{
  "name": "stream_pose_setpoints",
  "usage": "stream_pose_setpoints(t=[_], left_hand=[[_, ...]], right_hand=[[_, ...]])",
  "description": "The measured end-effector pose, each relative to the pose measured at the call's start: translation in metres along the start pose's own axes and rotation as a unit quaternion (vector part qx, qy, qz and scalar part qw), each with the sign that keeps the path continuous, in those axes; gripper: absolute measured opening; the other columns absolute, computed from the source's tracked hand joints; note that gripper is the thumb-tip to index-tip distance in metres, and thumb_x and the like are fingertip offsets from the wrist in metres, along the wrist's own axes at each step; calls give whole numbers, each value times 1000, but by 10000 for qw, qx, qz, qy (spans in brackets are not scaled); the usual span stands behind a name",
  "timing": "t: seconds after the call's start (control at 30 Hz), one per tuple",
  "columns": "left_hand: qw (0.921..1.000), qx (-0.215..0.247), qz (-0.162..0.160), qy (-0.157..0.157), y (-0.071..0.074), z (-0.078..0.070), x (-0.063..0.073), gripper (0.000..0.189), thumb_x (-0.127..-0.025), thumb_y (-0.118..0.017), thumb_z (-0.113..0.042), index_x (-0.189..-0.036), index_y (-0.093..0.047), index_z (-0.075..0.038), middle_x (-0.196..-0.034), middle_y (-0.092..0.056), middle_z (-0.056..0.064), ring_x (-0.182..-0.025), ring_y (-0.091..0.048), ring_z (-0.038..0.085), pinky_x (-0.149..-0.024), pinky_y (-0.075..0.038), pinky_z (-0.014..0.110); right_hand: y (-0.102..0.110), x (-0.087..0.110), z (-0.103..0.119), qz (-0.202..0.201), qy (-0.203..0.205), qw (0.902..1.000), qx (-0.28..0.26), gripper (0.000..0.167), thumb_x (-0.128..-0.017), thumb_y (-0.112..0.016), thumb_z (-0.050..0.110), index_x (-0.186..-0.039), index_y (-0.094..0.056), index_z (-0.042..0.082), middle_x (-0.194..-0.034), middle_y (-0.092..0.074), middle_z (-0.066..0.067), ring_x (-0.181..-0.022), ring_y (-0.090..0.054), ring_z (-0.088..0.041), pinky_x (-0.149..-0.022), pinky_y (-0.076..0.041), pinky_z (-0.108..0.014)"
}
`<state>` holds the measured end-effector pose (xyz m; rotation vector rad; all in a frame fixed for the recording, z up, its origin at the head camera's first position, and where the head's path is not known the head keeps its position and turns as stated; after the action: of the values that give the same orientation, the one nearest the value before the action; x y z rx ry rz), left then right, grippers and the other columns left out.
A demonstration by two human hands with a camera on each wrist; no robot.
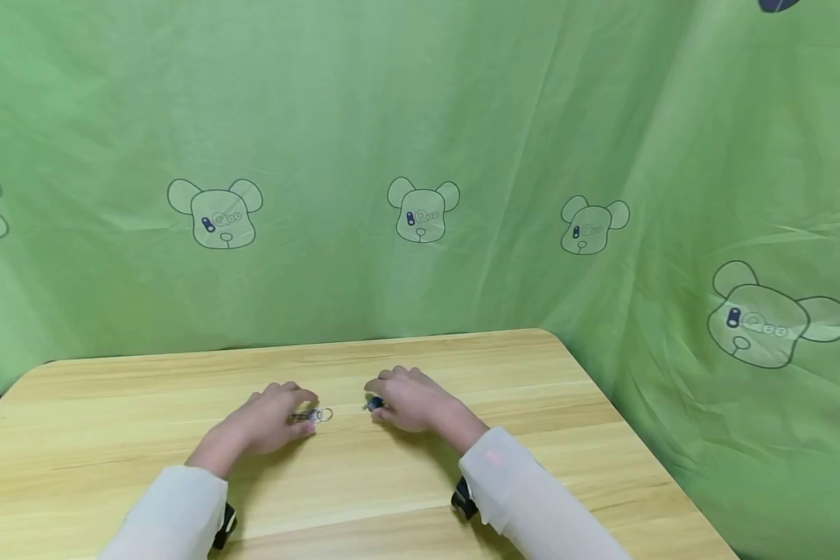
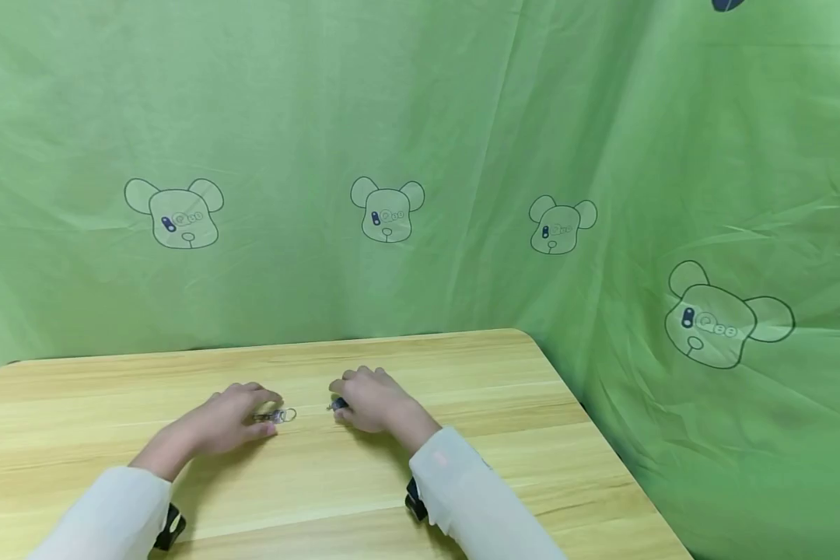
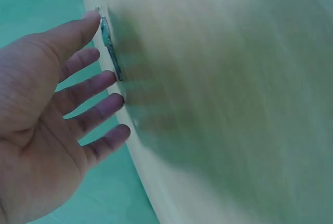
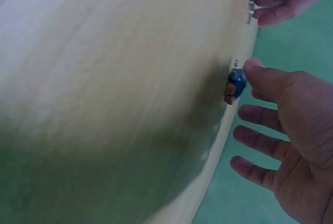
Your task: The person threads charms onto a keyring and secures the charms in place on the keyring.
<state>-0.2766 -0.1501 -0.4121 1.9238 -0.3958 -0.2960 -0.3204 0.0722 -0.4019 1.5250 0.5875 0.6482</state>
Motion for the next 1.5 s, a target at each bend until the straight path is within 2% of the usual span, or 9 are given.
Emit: stream_pose_setpoints(t=[0.17, 0.27, 0.47, 0.6, 0.73, 1.1, 1.33, 1.5], left_hand=[[9993, 168, -202, -268, -2, 3, -11, 36, -90, -80, -22, -121, -71, -7, -113, -66, 9, -105, -59, 33, -91, -49, 60], [9983, 416, -224, -326, -3, 5, -16, 28, -88, -82, -18, -113, -74, -8, -106, -66, 4, -102, -58, 30, -91, -49, 57], [9951, 975, -77, -156, -5, 12, -22, 18, -88, -81, -14, -104, -73, -10, -100, -65, 1, -96, -56, 23, -89, -48, 47], [9937, 1109, 15, -182, -5, 12, -26, 17, -89, -81, -16, -102, -72, -10, -98, -64, 2, -90, -56, 21, -85, -48, 41], [9933, 1130, 97, -212, -4, 11, -30, 17, -89, -81, -18, -101, -72, -11, -99, -65, 3, -91, -57, 21, -86, -48, 42], [9913, 1280, 295, -19, -6, 10, -36, 15, -88, -80, -13, -100, -70, -13, -98, -64, 2, -92, -56, 21, -88, -48, 44], [9887, 1370, 588, 145, -5, 6, -39, 17, -88, -79, -10, -101, -68, -12, -97, -63, 0, -98, -52, 24, -96, -41, 48], [9876, 1323, 814, 208, -7, 6, -41, 18, -89, -77, -10, -103, -67, -10, -97, -63, 0, -98, -51, 24, -96, -42, 47]], right_hand=[[-3, -4, 1, -47, 76, 10000, 1, 45, -101, -65, 39, -139, -62, 16, -124, -66, -3, -110, -62, -21, -97, -53, -44], [-3, -7, 3, -88, 130, 9999, -22, 41, -102, -65, 38, -136, -64, 16, -121, -67, -1, -107, -63, -20, -94, -54, -42], [-6, -12, 4, -84, 146, 9999, -29, 30, -102, -64, 36, -125, -69, 17, -112, -67, 2, -101, -61, -17, -88, -54, -39], [-7, -14, 2, -118, 140, 9998, 35, 23, -102, -64, 36, -117, -70, 19, -108, -66, 4, -97, -60, -16, -85, -53, -37], [-8, -16, 2, -164, 196, 9997, 39, 20, -102, -64, 35, -113, -71, 20, -106, -66, 4, -96, -60, -16, -83, -53, -36], [-10, -22, 4, -277, 301, 9991, 145, 11, -101, -66, 30, -100, -71, 21, -96, -64, 7, -89, -59, -13, -77, -52, -33], [-11, -23, 4, -301, 295, 9989, 205, 5, -100, -66, 24, -98, -70, 22, -94, -62, 9, -89, -58, -13, -73, -49, -31], [-12, -25, 4, -300, 327, 9987, 254, 4, -98, -67, 22, -94, -67, 23, -91, -59, 10, -87, -56, -12, -71, -46, -30]])
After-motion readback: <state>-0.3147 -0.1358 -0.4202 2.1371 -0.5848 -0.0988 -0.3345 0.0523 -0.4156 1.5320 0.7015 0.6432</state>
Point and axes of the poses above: each hand's wrist, its own x-axis away from the middle knuckle, its own y-axis out of the back of the hand, z = x × y, the point moved 4 cm from there along -x, towards the middle knuckle
